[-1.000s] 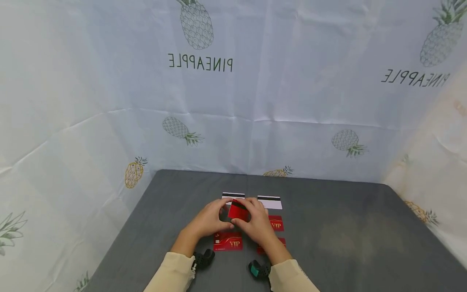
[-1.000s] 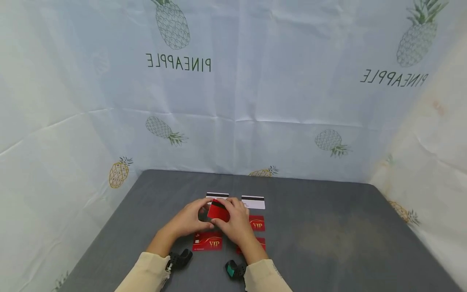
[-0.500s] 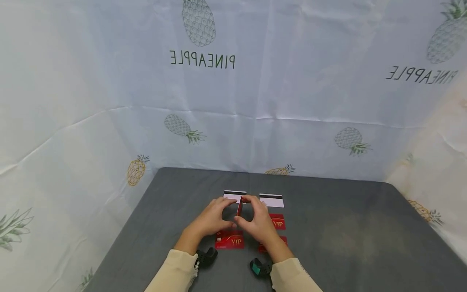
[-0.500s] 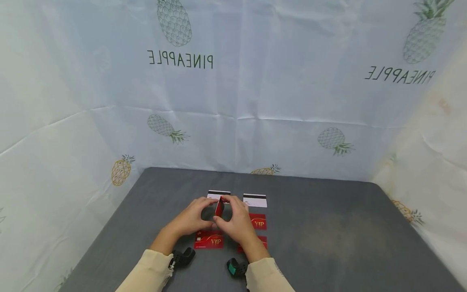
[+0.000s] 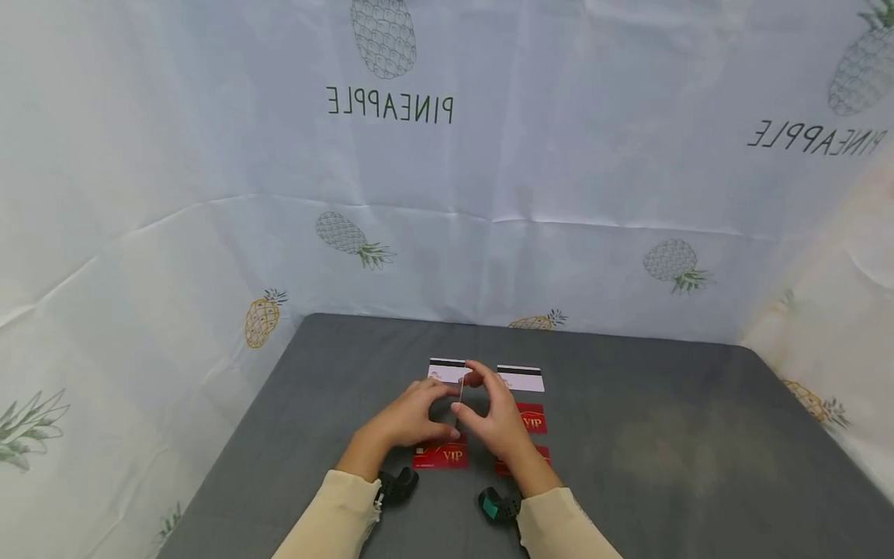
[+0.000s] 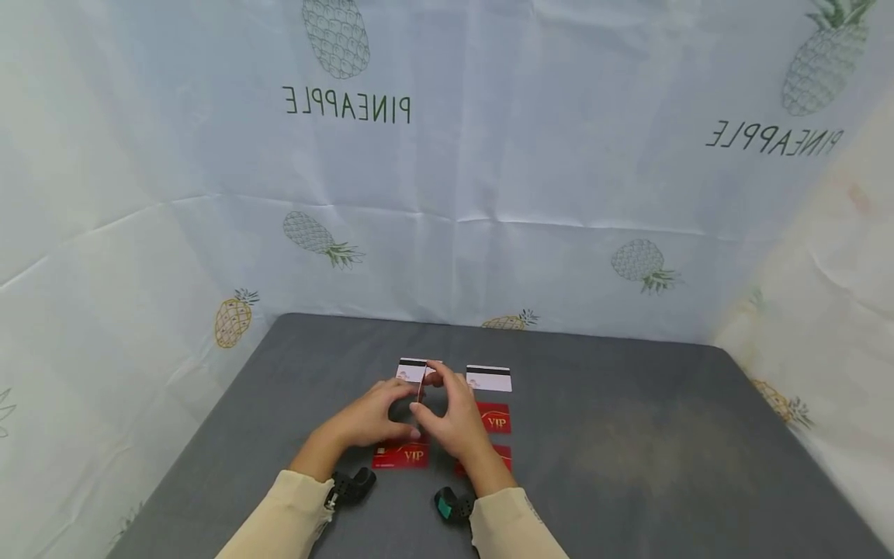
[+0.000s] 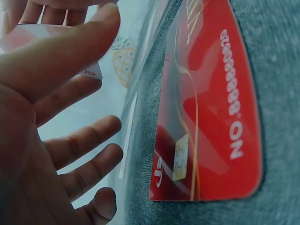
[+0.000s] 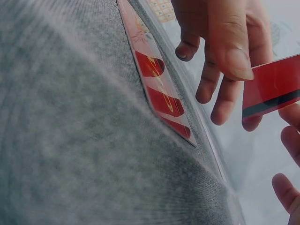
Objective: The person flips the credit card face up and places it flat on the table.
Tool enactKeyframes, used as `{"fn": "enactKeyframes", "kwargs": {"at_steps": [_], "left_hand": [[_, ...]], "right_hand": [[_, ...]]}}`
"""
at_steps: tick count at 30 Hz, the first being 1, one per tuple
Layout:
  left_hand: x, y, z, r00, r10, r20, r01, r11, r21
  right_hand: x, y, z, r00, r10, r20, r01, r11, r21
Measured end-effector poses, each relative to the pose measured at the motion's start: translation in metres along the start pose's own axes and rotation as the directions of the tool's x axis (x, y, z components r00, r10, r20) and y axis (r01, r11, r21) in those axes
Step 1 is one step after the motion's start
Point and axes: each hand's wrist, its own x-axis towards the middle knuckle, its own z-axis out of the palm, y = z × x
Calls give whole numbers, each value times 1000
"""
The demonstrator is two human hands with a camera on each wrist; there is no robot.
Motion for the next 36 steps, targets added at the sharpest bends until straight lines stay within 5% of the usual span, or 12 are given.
{"fn": "enactKeyframes", "kwargs": {"at_steps": [9,22,30,36], "left_hand": [[1,-4,0,998,16,-67,-19,999,-49],[-2,-13,-11,976,-95,-197,95,995,-9],[-4,-19,-14,956,-137,-261,139,990,-12],[-4,-19,-13,954,-144,-262,153,988,13]], "right_hand": [[1,2,0,999,-28,17,27,999,40],[0,3,1,999,34,-18,-35,998,-52],[2,4,2,984,170,52,-161,977,-142],[4,6,4,974,209,84,-195,969,-153]]}}
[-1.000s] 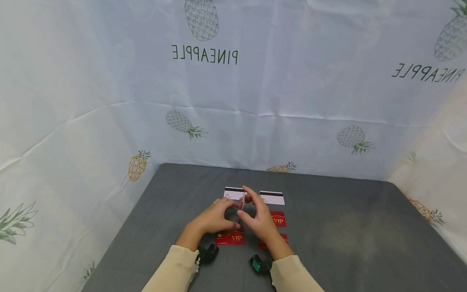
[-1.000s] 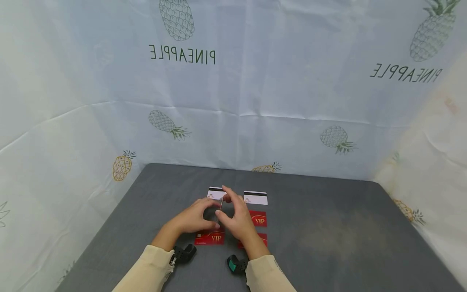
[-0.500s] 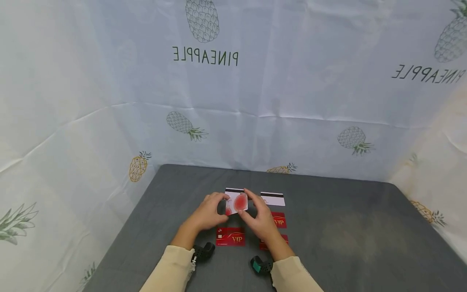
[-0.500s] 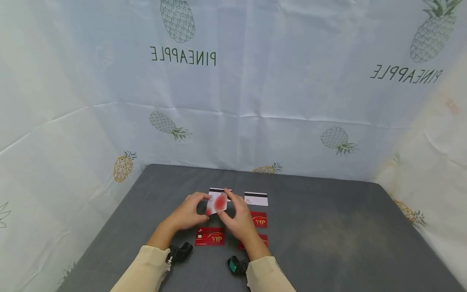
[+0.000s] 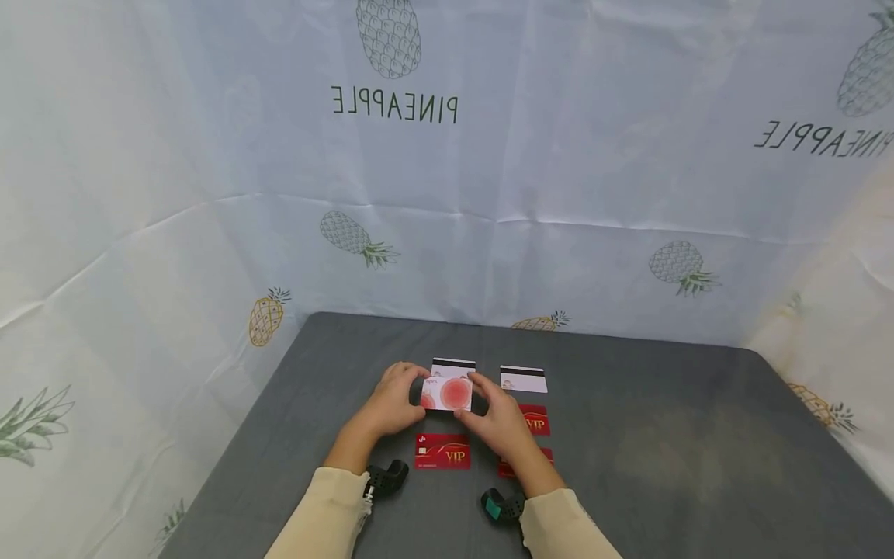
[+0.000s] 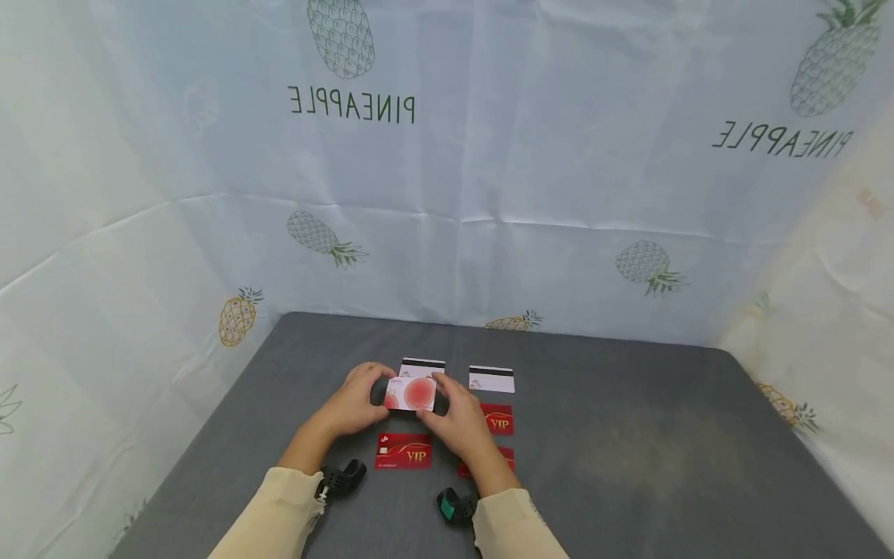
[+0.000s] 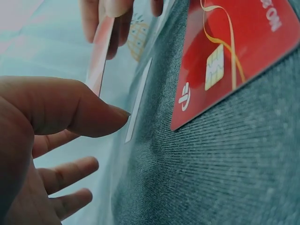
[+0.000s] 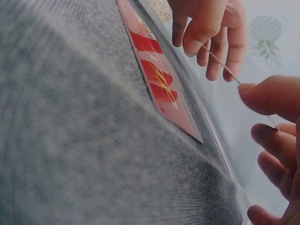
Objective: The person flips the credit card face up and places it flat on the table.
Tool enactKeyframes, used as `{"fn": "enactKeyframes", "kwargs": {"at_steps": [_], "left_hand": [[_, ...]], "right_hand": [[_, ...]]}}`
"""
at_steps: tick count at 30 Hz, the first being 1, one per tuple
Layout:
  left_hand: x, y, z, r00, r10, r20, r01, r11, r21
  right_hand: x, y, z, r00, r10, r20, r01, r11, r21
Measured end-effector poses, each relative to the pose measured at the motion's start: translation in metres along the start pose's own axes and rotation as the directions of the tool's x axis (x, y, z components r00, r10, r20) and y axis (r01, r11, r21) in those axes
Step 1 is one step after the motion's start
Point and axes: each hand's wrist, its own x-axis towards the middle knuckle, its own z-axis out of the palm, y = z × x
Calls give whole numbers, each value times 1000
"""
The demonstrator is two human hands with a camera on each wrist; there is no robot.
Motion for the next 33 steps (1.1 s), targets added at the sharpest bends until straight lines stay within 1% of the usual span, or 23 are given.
{"fn": "enactKeyframes", "kwargs": {"at_steps": [4,8,11,17,22,27,33], "left_hand": [[1,-1,0,1000,-1,9,1,1000,4],[2,-2,0,999,-19,39,18,1000,4],[1,-3,1,998,-20,64,19,1000,13],[2,-3,1,996,-11,86,7,999,48],[3,-3,1,993,-40,110,29,995,92],[1,-2,1,987,-75,139,60,993,106],[0,-2,3,984,-81,158,64,992,113]], "right_hand": [[1,0,0,999,32,20,-32,999,-15],[2,1,0,997,67,39,-64,996,-59],[1,2,0,996,70,48,-65,994,-92],[2,5,1,997,57,50,-50,990,-130],[4,7,2,996,68,65,-56,984,-170],[5,7,3,993,81,86,-64,980,-187],[4,8,3,991,95,96,-74,977,-198]]}}
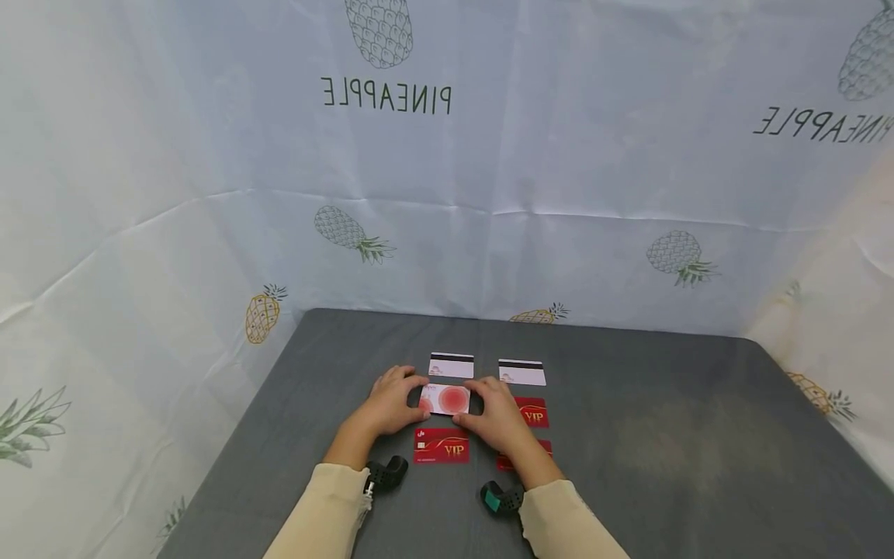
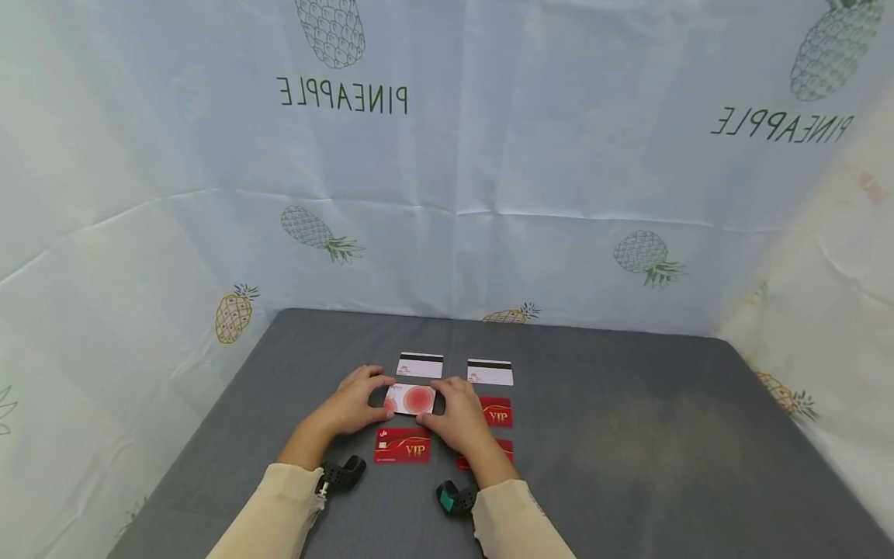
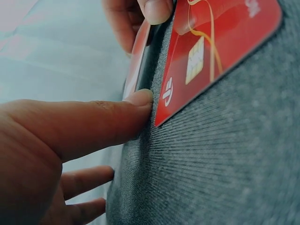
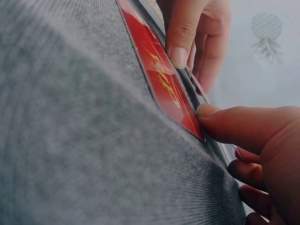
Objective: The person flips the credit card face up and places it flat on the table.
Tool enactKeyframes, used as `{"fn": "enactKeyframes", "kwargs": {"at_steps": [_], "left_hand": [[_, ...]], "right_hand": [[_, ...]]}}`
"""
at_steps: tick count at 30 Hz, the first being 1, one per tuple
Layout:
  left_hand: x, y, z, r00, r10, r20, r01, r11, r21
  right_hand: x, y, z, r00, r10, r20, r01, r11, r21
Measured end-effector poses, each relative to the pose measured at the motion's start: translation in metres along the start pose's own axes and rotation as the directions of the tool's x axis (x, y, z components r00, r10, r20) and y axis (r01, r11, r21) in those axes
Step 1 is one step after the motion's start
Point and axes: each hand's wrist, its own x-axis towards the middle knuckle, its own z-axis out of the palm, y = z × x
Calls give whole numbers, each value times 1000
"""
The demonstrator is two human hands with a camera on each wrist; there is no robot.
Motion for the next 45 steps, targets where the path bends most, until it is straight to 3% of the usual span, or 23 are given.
{"fn": "enactKeyframes", "kwargs": {"at_steps": [41,45], "left_hand": [[-2,1,0,999,-35,24,35,999,-13],[-3,0,0,1000,-14,8,14,1000,-24]], "right_hand": [[-1,2,0,1000,8,5,-8,1000,13],[-2,3,3,1000,5,-10,-5,1000,31]]}}
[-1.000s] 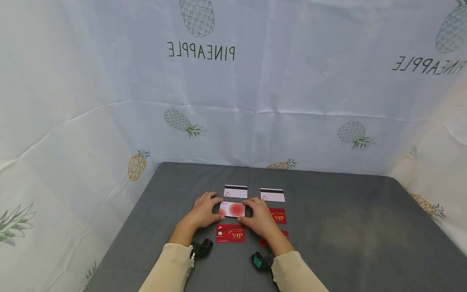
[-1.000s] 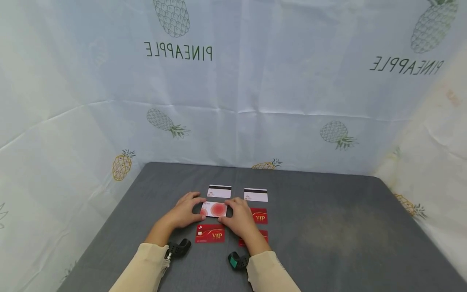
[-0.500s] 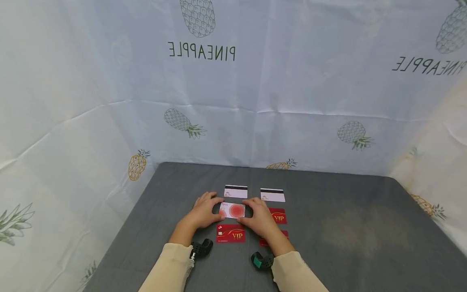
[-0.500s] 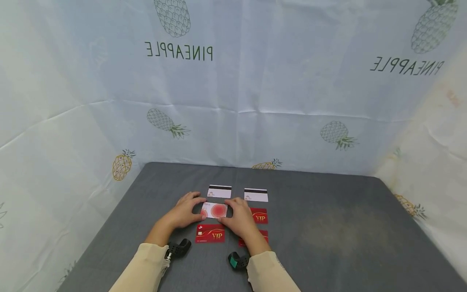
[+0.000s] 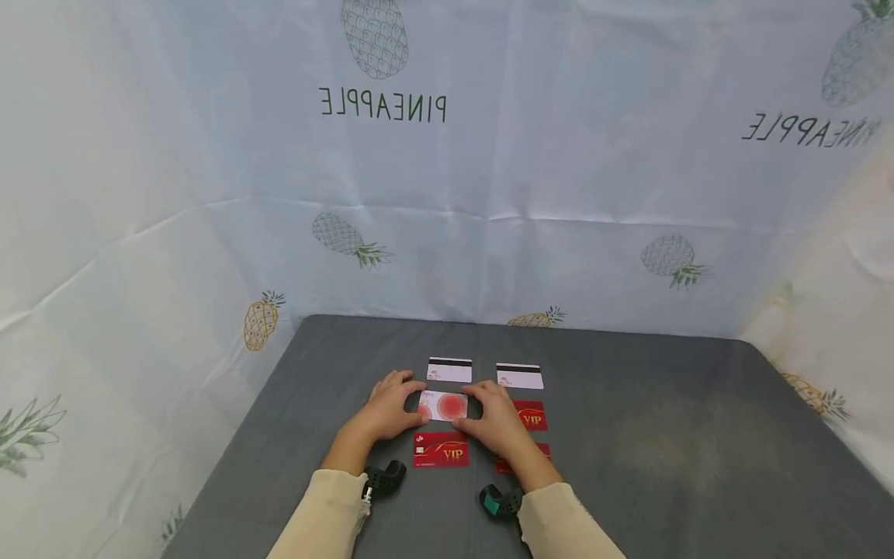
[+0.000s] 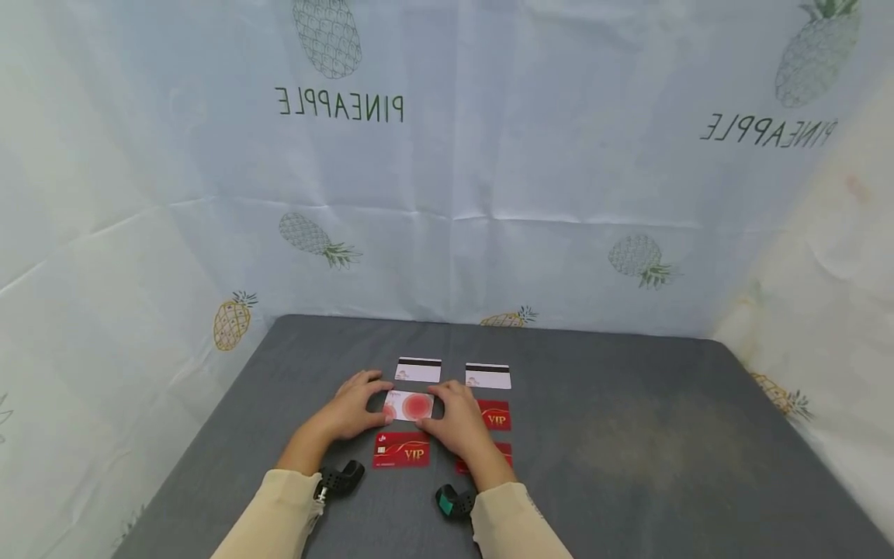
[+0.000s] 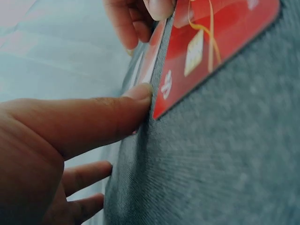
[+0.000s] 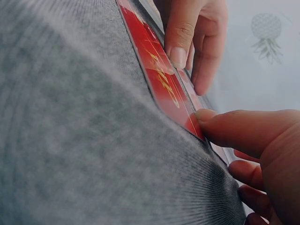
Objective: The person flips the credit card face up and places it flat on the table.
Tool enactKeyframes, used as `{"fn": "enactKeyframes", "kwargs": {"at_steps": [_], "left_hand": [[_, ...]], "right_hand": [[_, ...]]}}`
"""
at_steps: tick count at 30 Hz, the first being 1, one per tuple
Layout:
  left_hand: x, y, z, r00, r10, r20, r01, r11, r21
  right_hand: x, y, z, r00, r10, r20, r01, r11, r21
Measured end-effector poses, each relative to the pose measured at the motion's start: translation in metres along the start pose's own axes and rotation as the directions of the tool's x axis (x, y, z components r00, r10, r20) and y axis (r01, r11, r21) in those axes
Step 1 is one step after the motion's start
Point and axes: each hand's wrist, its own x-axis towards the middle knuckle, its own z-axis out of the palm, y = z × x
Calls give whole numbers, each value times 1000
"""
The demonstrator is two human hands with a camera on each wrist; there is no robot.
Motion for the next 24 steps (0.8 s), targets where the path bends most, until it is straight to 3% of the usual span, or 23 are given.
{"fn": "enactKeyframes", "kwargs": {"at_steps": [9,14,24], "left_hand": [[4,-3,-2,995,58,-82,-60,998,-21],[21,-4,-3,991,62,-119,-66,998,-25],[52,-3,-3,997,48,-59,-47,999,20]], "right_hand": [[-4,2,1,997,-70,-23,71,997,20],[-7,3,0,997,-71,-30,71,997,27],[-9,2,-1,998,-54,-14,55,998,23]]}}
